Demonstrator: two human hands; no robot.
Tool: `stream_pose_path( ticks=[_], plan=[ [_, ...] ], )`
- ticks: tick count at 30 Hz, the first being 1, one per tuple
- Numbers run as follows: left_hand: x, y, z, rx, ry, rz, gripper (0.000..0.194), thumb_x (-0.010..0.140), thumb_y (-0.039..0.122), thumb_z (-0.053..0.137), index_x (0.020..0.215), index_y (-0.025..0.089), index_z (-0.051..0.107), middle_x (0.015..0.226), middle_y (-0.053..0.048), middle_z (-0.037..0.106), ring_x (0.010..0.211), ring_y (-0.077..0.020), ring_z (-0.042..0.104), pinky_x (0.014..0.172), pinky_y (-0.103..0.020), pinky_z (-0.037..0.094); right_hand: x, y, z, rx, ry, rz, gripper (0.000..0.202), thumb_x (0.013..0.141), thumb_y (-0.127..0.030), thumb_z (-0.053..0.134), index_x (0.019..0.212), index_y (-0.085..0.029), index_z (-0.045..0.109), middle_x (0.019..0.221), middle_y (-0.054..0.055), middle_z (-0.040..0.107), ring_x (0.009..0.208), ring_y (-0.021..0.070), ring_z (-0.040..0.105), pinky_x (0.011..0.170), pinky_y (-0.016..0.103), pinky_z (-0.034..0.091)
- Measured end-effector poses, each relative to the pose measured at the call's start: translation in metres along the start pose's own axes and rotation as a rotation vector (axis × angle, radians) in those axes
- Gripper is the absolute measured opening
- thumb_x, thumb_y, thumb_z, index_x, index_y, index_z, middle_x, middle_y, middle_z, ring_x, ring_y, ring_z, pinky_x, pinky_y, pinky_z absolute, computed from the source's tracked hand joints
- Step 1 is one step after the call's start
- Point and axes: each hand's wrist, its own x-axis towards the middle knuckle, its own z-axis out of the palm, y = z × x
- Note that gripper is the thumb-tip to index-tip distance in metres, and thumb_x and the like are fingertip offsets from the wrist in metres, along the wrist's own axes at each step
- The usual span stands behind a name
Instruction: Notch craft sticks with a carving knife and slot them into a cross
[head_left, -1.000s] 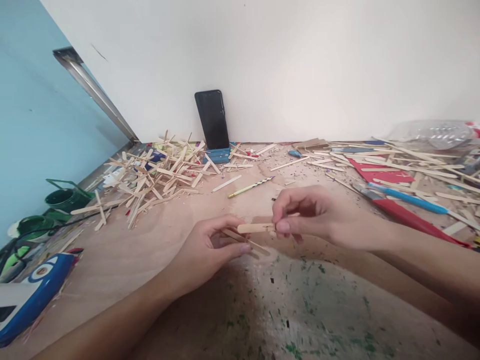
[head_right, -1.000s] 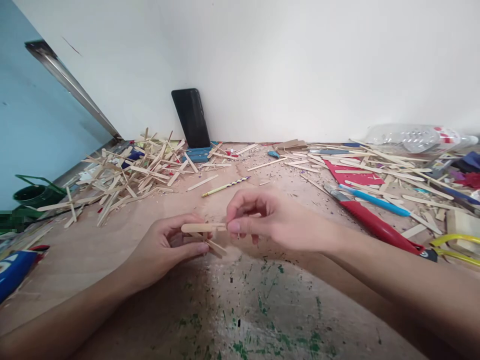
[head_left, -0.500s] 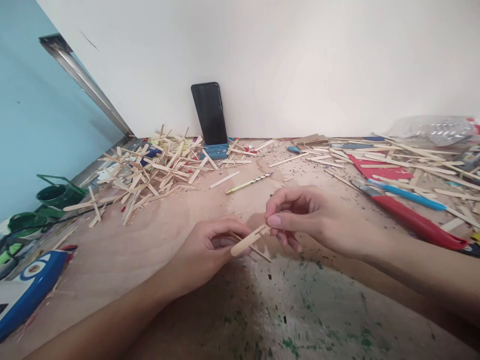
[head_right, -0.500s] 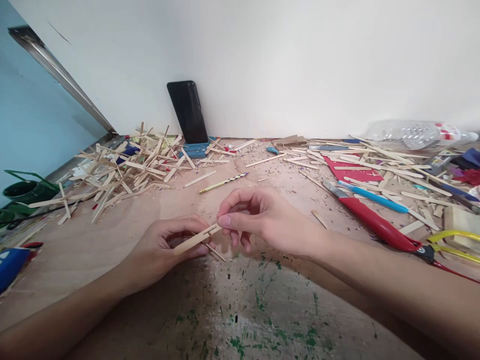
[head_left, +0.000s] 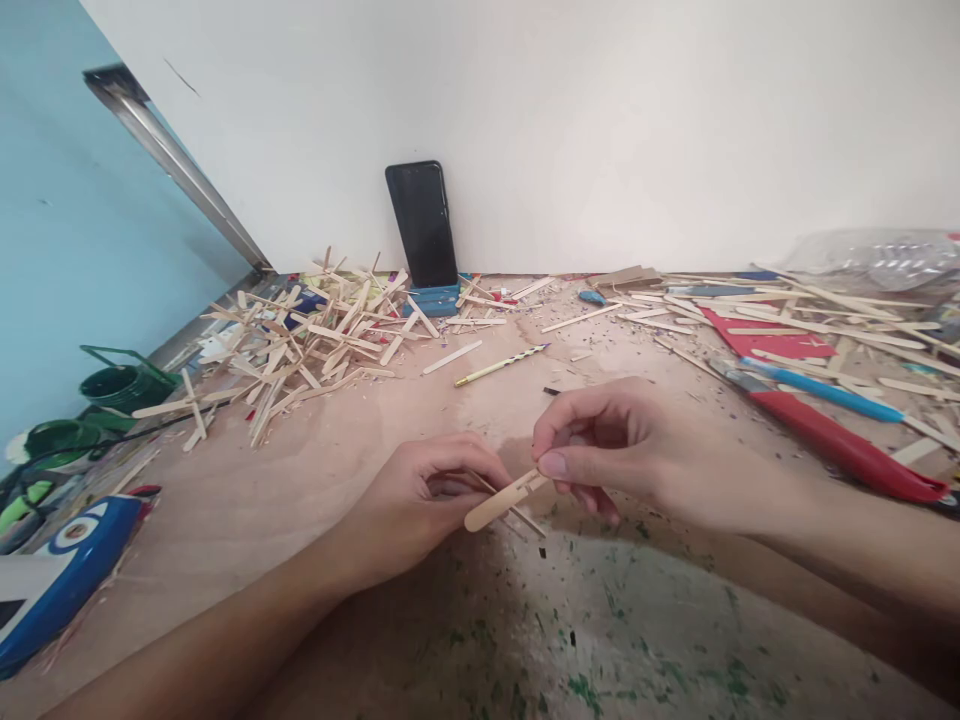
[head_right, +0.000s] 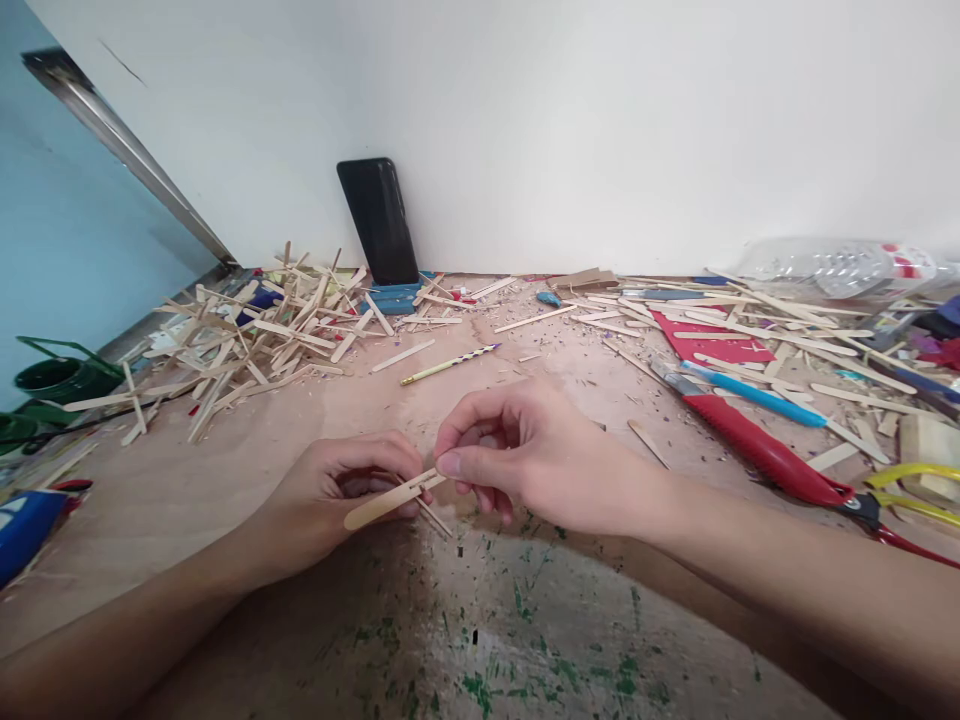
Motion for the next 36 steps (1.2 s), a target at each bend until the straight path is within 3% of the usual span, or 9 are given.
stream_pose_path(
  ticks=[10,17,21,28,32,36],
  plan=[
    [-0.001,0.001,-0.001,-0.002,0.001,-0.019,0.002,0.083,0.022,0.085,0.085,0.022,0.087,0.089,-0.002,0.075,0.077,-0.0135,0.071,0.069,-0.019,0.055,-0.006,-0.002,0.008,-0.29,0.106,-0.164,0.015,0.094,-0.019,0.07,0.08,-0.02,0.076,0.056,-0.004,0.059,0.049,0.009,0.049,0.041,0.021,0.033],
    [-0.003,-0.002,-0.003,0.038,-0.018,0.009,0.002,0.084,0.023,0.086,0.086,0.022,0.087,0.091,-0.003,0.078,0.083,-0.0152,0.072,0.073,-0.02,0.057,-0.005,-0.001,0.013,-0.319,0.154,-0.208,0.016,0.091,-0.012,0.07,0.079,-0.02,0.078,0.06,-0.004,0.064,0.052,0.0089,0.052,0.045,0.021,0.036],
    [-0.002,-0.003,-0.005,0.067,-0.046,0.038,0.002,0.085,0.02,0.085,0.086,0.021,0.087,0.089,-0.004,0.08,0.084,-0.0151,0.073,0.075,-0.02,0.058,-0.004,-0.003,0.013,-0.207,0.023,-0.087,0.014,0.091,-0.013,0.069,0.081,-0.018,0.077,0.058,-0.005,0.062,0.049,0.0098,0.053,0.045,0.022,0.04],
    [-0.001,-0.004,-0.005,0.096,-0.048,0.095,0.007,0.084,0.018,0.087,0.09,0.021,0.088,0.091,-0.003,0.08,0.084,-0.0151,0.074,0.075,-0.02,0.059,-0.005,-0.008,0.013,-0.445,0.083,-0.184,0.02,0.092,-0.006,0.066,0.087,-0.016,0.083,0.056,-0.007,0.061,0.049,0.0076,0.049,0.051,0.023,0.037],
    [-0.001,-0.005,-0.005,0.12,-0.074,0.109,0.006,0.086,0.017,0.084,0.086,0.021,0.089,0.09,-0.004,0.08,0.082,-0.0136,0.073,0.074,-0.018,0.056,-0.006,-0.009,0.016,-0.493,0.057,-0.109,0.021,0.085,-0.003,0.068,0.081,-0.017,0.083,0.063,-0.005,0.068,0.054,0.0089,0.05,0.049,0.024,0.035],
    [-0.001,-0.005,-0.005,0.121,-0.071,0.121,0.007,0.082,0.018,0.088,0.087,0.022,0.09,0.091,-0.004,0.081,0.083,-0.0147,0.074,0.075,-0.02,0.056,-0.009,-0.007,0.022,-0.516,0.114,-0.186,0.02,0.09,-0.008,0.068,0.084,-0.019,0.084,0.072,-0.002,0.075,0.065,0.0119,0.061,0.058,0.025,0.043]
  ],
)
